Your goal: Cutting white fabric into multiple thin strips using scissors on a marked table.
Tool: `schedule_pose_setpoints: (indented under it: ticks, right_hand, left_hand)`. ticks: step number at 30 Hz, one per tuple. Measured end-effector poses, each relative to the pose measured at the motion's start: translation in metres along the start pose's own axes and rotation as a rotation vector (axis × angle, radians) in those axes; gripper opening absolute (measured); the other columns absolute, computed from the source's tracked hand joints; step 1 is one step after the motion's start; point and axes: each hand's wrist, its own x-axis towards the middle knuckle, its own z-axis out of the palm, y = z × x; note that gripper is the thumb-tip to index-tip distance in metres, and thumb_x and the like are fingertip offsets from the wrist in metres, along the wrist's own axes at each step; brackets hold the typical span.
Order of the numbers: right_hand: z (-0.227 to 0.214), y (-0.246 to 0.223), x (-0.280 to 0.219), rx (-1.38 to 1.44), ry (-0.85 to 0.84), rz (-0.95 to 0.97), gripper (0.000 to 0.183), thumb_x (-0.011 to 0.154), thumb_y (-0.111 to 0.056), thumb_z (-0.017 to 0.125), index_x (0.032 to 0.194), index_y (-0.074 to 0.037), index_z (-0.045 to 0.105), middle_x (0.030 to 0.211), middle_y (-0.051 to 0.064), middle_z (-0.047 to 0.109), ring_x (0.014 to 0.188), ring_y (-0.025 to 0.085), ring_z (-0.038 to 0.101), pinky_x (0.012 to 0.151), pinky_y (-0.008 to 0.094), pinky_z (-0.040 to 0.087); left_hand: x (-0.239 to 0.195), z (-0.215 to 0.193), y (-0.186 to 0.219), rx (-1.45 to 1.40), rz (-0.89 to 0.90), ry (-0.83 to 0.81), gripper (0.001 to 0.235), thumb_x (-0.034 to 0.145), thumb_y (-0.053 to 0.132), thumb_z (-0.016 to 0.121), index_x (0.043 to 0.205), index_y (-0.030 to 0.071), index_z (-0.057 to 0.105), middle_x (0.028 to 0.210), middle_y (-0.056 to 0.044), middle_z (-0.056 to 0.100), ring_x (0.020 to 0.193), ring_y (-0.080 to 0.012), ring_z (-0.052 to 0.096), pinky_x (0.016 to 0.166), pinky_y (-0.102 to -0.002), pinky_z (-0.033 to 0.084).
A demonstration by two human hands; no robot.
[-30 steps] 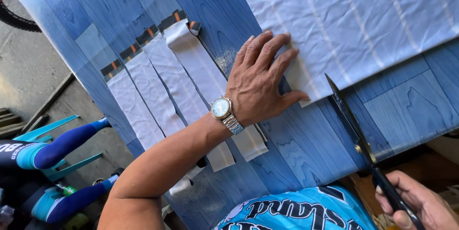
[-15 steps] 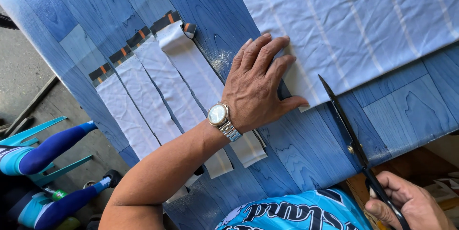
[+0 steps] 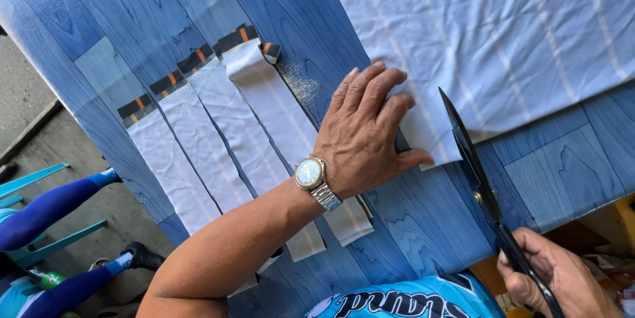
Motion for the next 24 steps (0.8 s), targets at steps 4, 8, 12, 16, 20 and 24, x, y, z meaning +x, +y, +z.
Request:
schedule_pose_setpoints:
  ticks: [4, 8, 12, 16, 20, 24]
  right_hand:
    - [0.0, -0.004, 0.003, -0.052, -0.024, -0.066, 0.04, 0.073, -0.032, 0.086, 0.081, 0.004, 0.07, 0.056, 0.014, 0.051, 0.044, 0.025, 0.043, 0.041, 0.041, 0.041]
    - [0.016, -0.025, -0.001, -0.198, 0.149, 0.092, 0.039, 0.07, -0.031, 0.087, 0.081, 0.004, 0.074, 0.06, 0.019, 0.062, 0.05, 0.031, 0.059, 0.052, 0.043, 0.05]
    - [0.016, -0.021, -0.002, -0.204, 0.24, 0.076, 0.033, 0.076, -0.021, 0.091, 0.076, 0.006, 0.073, 0.058, 0.019, 0.06, 0.051, 0.029, 0.058, 0.051, 0.04, 0.047]
    - [0.005, -0.022, 0.007, -0.053, 0.149, 0.108, 0.034, 0.075, -0.018, 0.088, 0.087, 0.009, 0.071, 0.068, 0.022, 0.056, 0.057, 0.032, 0.053, 0.055, 0.043, 0.042]
    - [0.014, -0.056, 0.005, -0.162, 0.095, 0.067, 0.039, 0.076, -0.032, 0.083, 0.084, 0.004, 0.071, 0.066, 0.015, 0.051, 0.055, 0.03, 0.052, 0.053, 0.043, 0.047]
    - [0.018, -0.068, 0.01, -0.196, 0.1, 0.064, 0.041, 0.073, -0.034, 0.078, 0.086, 0.004, 0.072, 0.063, 0.021, 0.062, 0.055, 0.033, 0.062, 0.051, 0.044, 0.053]
  left_hand:
    - [0.0, 0.0, 0.0, -0.022, -0.002, -0.014, 0.079, 0.068, 0.064, 0.09, 0.113, 0.007, 0.06, 0.135, -0.014, 0.052, 0.137, -0.0396, 0.047, 0.116, -0.061, 0.038]
    - [0.001, -0.003, 0.0, -0.026, 0.002, 0.003, 0.075, 0.071, 0.065, 0.085, 0.112, 0.008, 0.06, 0.133, -0.014, 0.053, 0.136, -0.0387, 0.048, 0.117, -0.059, 0.037]
    - [0.001, -0.002, 0.0, -0.033, 0.005, -0.001, 0.079, 0.067, 0.063, 0.091, 0.113, 0.007, 0.06, 0.133, -0.014, 0.054, 0.136, -0.0388, 0.047, 0.117, -0.059, 0.037]
    - [0.0, -0.005, 0.0, -0.053, 0.003, -0.018, 0.075, 0.072, 0.061, 0.087, 0.115, 0.006, 0.06, 0.134, -0.016, 0.054, 0.137, -0.0407, 0.047, 0.118, -0.06, 0.036]
    - [0.0, -0.005, 0.0, -0.053, 0.019, 0.017, 0.073, 0.073, 0.061, 0.085, 0.114, 0.006, 0.06, 0.133, -0.016, 0.054, 0.135, -0.0403, 0.049, 0.117, -0.06, 0.037]
    - [0.0, -0.006, 0.0, -0.056, 0.011, 0.025, 0.071, 0.075, 0.061, 0.082, 0.113, 0.006, 0.06, 0.132, -0.015, 0.054, 0.136, -0.0399, 0.049, 0.117, -0.059, 0.037]
